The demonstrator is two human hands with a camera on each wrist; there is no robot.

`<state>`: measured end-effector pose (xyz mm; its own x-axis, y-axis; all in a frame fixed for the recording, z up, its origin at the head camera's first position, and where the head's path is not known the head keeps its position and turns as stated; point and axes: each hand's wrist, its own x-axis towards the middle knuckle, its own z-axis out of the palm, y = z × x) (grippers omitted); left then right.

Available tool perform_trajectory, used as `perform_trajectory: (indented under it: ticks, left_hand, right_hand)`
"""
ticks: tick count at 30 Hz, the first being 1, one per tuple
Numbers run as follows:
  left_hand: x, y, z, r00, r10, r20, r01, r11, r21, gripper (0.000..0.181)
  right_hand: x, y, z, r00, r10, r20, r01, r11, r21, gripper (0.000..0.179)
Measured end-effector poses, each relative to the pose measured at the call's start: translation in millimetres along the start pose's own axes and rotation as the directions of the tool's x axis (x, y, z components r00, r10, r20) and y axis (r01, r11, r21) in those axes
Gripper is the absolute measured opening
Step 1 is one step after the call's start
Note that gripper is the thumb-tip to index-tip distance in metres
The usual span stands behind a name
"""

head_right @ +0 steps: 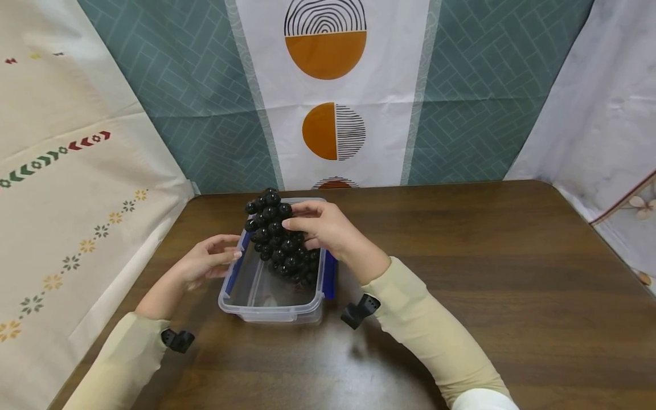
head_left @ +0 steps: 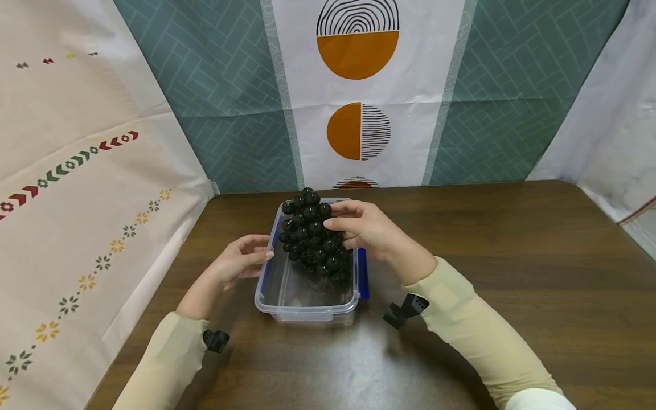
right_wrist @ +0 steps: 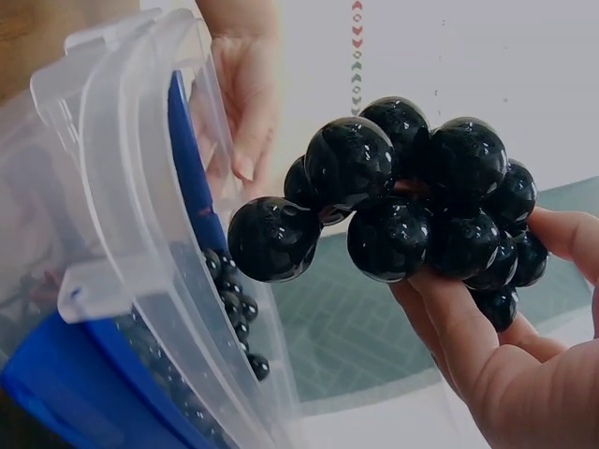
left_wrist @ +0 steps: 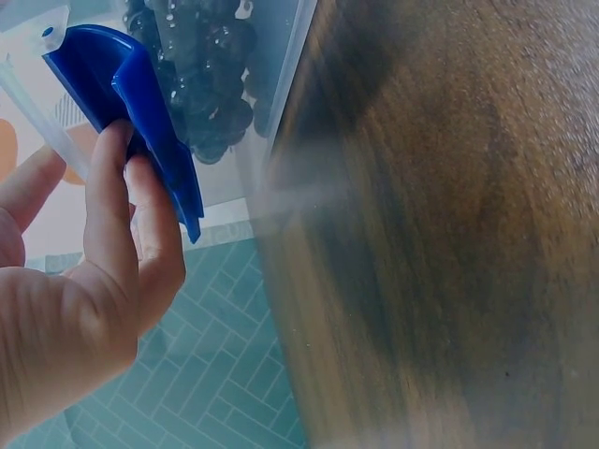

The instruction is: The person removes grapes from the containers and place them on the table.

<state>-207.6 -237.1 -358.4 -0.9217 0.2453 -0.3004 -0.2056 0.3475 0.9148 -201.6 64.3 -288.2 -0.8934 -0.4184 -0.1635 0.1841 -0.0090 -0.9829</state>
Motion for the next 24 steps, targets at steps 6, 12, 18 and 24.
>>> perform_trajectory:
  ticks: [6,12,18,24]
  left_hand:
    - [-1.0,-0.7,-0.2,1.0,0.006,0.007,-0.006,1.0,-0.001,0.062]
    - [-1.0,0.0,0.1,1.0,0.004,0.007,-0.004,1.0,-0.002,0.062]
    - [-2.0,0.3,-0.2,1.0,0.002,0.0,-0.002,1.0,-0.008,0.063]
    - [-2.6,0.2,1.1,1.0,0.014,0.007,-0.014,1.0,-0.019,0.062]
  right_hand:
    - [-2.2,-1.4,-8.9,1.0,-0.015,-0.021,0.017,0.996,0.085,0.042]
    - [-5.1,-2.3,-19.4,0.998,-0.03,-0.062,0.033,0.998,0.045,0.049]
    - [-6.2,-2.9,-30.2,0.996,-0.027,-0.088,0.032,0.998,0.056,0.053]
    - [-6.6,-1.9,-41.8,0.994,-0.033,-0.106,0.042,0.996,0.082,0.054]
